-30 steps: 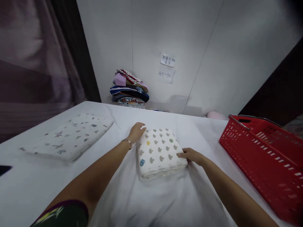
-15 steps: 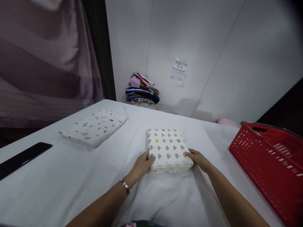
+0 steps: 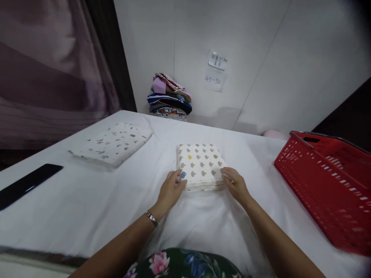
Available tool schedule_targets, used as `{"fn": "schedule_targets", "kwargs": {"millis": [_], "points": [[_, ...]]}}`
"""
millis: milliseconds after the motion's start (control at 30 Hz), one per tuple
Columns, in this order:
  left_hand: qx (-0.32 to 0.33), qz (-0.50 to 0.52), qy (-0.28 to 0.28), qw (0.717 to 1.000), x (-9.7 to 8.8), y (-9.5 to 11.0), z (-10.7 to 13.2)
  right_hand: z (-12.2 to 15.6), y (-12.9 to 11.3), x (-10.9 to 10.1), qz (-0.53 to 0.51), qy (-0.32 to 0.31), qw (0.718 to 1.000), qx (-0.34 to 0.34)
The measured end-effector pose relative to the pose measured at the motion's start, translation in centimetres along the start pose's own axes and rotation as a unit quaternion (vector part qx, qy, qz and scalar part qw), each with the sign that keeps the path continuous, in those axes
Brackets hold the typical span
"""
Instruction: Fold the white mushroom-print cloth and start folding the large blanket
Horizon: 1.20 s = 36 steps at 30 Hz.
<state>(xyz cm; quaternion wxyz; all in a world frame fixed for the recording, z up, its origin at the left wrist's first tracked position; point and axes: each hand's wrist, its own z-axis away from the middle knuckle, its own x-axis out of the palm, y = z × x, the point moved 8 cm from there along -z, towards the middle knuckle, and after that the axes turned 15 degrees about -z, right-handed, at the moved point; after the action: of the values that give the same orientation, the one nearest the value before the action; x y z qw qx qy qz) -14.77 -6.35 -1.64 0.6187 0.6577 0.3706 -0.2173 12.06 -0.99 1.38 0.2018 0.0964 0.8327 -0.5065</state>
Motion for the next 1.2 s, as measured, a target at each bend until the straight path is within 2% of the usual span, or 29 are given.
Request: {"fn": "schedule_targets", "kwargs": {"millis": [67,167,267,367,500,700,867,1067,1200], "points": [[0.078,-0.042,0.026,0.996,-0.4,1.8,0.0,0.0,-0.9,1.4,0.009,-0.049,0.999,-0.001],[0.175,-0.105,0.027,0.979,0.1,4.2,-0.1,-0.3,-2.1,3.7,0.029,-0.119,0.992,-0.010],[0.206,-0.159,0.007,0.966,1.1,4.9,-0.4,-0.6,-2.8,5.7,0.049,-0.163,0.985,-0.021],[0.212,-0.181,-0.011,0.960,1.7,4.8,-0.5,-0.6,-2.5,6.7,0.049,-0.170,0.984,-0.025],[0.225,-0.202,-0.008,0.953,1.6,5.1,-0.3,-0.1,-2.3,6.3,0.039,-0.147,0.987,-0.053],[0.241,-0.227,-0.005,0.944,2.0,5.9,-0.1,0.5,-1.9,5.1,0.107,-0.149,0.979,-0.088],[0.244,-0.232,0.013,0.942,2.5,6.1,0.0,0.6,-1.3,5.2,0.127,-0.140,0.977,-0.098],[0.247,-0.219,0.043,0.943,2.2,6.5,0.4,0.7,-2.3,4.7,0.098,-0.096,0.981,-0.137],[0.272,-0.212,0.048,0.938,2.1,6.6,0.8,0.9,-2.6,4.8,0.097,-0.120,0.977,-0.149]]}}
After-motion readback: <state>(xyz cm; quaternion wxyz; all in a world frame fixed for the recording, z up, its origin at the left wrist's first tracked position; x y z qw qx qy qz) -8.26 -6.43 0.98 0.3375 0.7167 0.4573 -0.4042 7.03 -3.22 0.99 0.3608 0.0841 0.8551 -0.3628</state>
